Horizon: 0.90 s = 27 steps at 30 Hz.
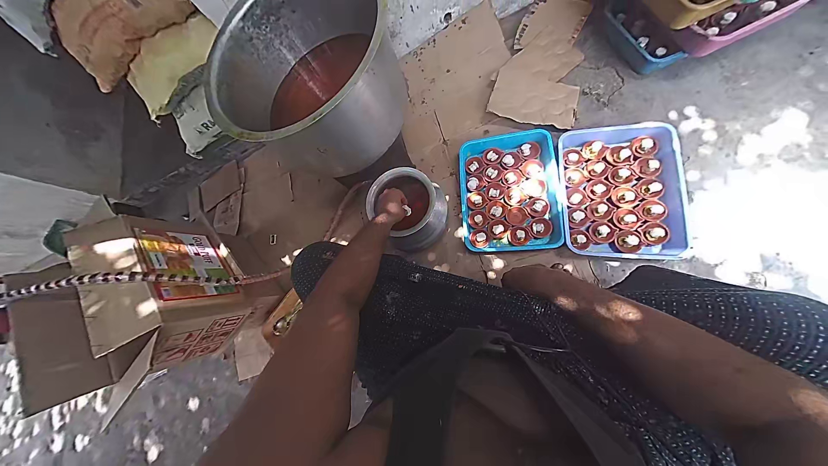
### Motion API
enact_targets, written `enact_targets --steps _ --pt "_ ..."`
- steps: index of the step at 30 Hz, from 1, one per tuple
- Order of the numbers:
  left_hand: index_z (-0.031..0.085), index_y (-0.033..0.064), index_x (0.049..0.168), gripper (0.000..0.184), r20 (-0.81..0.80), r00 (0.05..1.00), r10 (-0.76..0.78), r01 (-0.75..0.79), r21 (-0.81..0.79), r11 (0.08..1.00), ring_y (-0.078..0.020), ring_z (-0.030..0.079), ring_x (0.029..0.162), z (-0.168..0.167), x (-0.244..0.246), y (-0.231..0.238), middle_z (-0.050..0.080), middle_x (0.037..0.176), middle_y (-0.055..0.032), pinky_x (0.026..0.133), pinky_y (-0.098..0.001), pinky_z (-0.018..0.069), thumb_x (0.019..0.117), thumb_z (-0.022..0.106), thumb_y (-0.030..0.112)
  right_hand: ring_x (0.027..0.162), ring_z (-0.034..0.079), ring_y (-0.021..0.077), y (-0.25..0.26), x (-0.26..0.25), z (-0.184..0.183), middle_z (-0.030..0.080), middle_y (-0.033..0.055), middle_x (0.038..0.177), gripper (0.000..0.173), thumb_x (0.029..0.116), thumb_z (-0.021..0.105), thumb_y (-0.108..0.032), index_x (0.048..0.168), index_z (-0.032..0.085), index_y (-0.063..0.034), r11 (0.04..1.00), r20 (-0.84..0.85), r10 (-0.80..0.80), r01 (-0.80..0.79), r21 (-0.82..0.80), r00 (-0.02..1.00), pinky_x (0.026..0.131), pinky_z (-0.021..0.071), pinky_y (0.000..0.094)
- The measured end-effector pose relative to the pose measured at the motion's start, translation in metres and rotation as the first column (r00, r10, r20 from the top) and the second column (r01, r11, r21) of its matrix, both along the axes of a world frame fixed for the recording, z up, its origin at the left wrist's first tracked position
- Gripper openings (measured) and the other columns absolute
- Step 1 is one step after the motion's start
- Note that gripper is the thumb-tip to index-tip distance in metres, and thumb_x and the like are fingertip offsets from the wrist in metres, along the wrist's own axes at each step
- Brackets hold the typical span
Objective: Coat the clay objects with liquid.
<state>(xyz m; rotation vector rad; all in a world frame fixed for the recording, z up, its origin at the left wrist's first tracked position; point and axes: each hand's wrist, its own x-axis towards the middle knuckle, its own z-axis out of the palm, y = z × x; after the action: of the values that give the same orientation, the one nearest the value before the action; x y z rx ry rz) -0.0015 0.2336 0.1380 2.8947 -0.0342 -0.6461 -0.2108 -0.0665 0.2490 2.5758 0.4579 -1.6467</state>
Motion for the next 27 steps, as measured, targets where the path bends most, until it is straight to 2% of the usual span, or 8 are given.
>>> enact_targets --steps 4,6,8,10,11,14,19,27 --pt "0.076 0.0119 0.111 0.030 -0.008 1.000 -0.011 0.012 0.022 1.000 -0.0362 0.066 0.117 0.001 -0.004 -0.001 0.072 0.118 -0.0166 0.097 -0.0614 0.0538 0.0820 0.078 0.013 0.121 0.064 0.0431 0.016 0.009 0.021 0.066 0.0253 0.127 0.031 0.1093 0.049 -0.021 0.124 0.064 0.0014 0.998 -0.091 -0.033 0.027 -0.063 0.995 0.096 0.0508 0.0654" --pt "0.076 0.0128 0.112 0.030 -0.003 1.000 -0.017 0.017 0.020 1.000 -0.0357 0.066 0.116 0.000 -0.004 -0.001 0.073 0.117 -0.0153 0.098 -0.0611 0.0535 0.0816 0.078 0.013 0.115 0.066 0.0434 0.011 0.002 0.003 0.068 0.0245 0.120 0.033 0.1106 0.045 -0.025 0.118 0.066 -0.0003 0.999 0.020 -0.027 0.028 -0.037 0.999 0.092 0.0513 0.0678" --pt "0.076 0.0148 0.112 0.032 -0.005 1.000 -0.021 0.021 0.035 0.999 -0.0342 0.067 0.116 -0.002 -0.002 -0.001 0.073 0.116 -0.0131 0.097 -0.0608 0.0540 0.0806 0.079 0.013 0.073 0.070 0.0442 -0.010 -0.025 -0.046 0.069 0.0235 0.081 0.036 0.1030 0.049 -0.025 0.083 0.068 -0.0017 0.978 0.473 -0.050 -0.054 0.202 0.880 0.056 0.0509 0.0700" --pt "0.076 0.0142 0.112 0.033 -0.013 1.000 -0.016 0.016 0.038 0.999 -0.0355 0.068 0.115 -0.002 -0.002 -0.002 0.074 0.116 -0.0137 0.096 -0.0621 0.0545 0.0802 0.080 0.014 0.119 0.065 0.0444 0.007 0.005 0.000 0.066 0.0260 0.125 0.033 0.1114 0.043 -0.021 0.121 0.065 0.0011 1.000 0.002 -0.015 0.015 -0.005 1.000 0.094 0.0501 0.0676" --pt "0.076 0.0141 0.112 0.033 -0.015 1.000 -0.016 0.017 0.040 0.999 -0.0355 0.068 0.115 -0.002 -0.001 -0.002 0.074 0.115 -0.0135 0.095 -0.0620 0.0550 0.0793 0.081 0.014 0.125 0.061 0.0437 0.011 0.013 0.012 0.063 0.0262 0.133 0.032 0.1110 0.044 -0.018 0.128 0.063 0.0021 0.999 -0.094 -0.012 0.008 -0.042 0.995 0.099 0.0487 0.0659" --pt "0.075 0.0133 0.112 0.035 -0.026 0.999 -0.020 0.021 0.049 0.999 -0.0363 0.068 0.114 -0.003 -0.001 -0.004 0.073 0.115 -0.0143 0.094 -0.0624 0.0555 0.0777 0.083 0.014 0.127 0.061 0.0435 0.010 0.011 0.008 0.063 0.0254 0.134 0.031 0.1099 0.047 -0.017 0.128 0.063 0.0019 0.998 -0.088 -0.034 0.029 -0.064 0.996 0.100 0.0479 0.0662" --pt "0.074 0.0139 0.108 0.032 -0.028 0.999 -0.034 0.037 0.091 0.995 -0.0352 0.068 0.113 -0.004 0.000 -0.008 0.073 0.114 -0.0134 0.092 -0.0613 0.0564 0.0767 0.083 0.013 0.105 0.068 0.0488 -0.023 0.005 -0.098 0.070 0.0261 0.111 0.023 0.1049 0.050 -0.018 0.110 0.067 -0.0025 1.000 0.059 0.007 -0.007 0.001 0.998 0.080 0.0525 0.0735" --pt "0.074 0.0127 0.106 0.031 -0.023 0.999 -0.039 0.041 0.112 0.993 -0.0361 0.067 0.114 -0.003 -0.002 -0.011 0.072 0.115 -0.0148 0.092 -0.0609 0.0558 0.0768 0.082 0.013 0.101 0.070 0.0414 -0.023 0.003 -0.075 0.071 0.0201 0.105 0.020 0.1036 0.055 -0.017 0.104 0.069 -0.0038 0.996 0.035 0.053 -0.055 0.070 0.998 0.079 0.0556 0.0665"
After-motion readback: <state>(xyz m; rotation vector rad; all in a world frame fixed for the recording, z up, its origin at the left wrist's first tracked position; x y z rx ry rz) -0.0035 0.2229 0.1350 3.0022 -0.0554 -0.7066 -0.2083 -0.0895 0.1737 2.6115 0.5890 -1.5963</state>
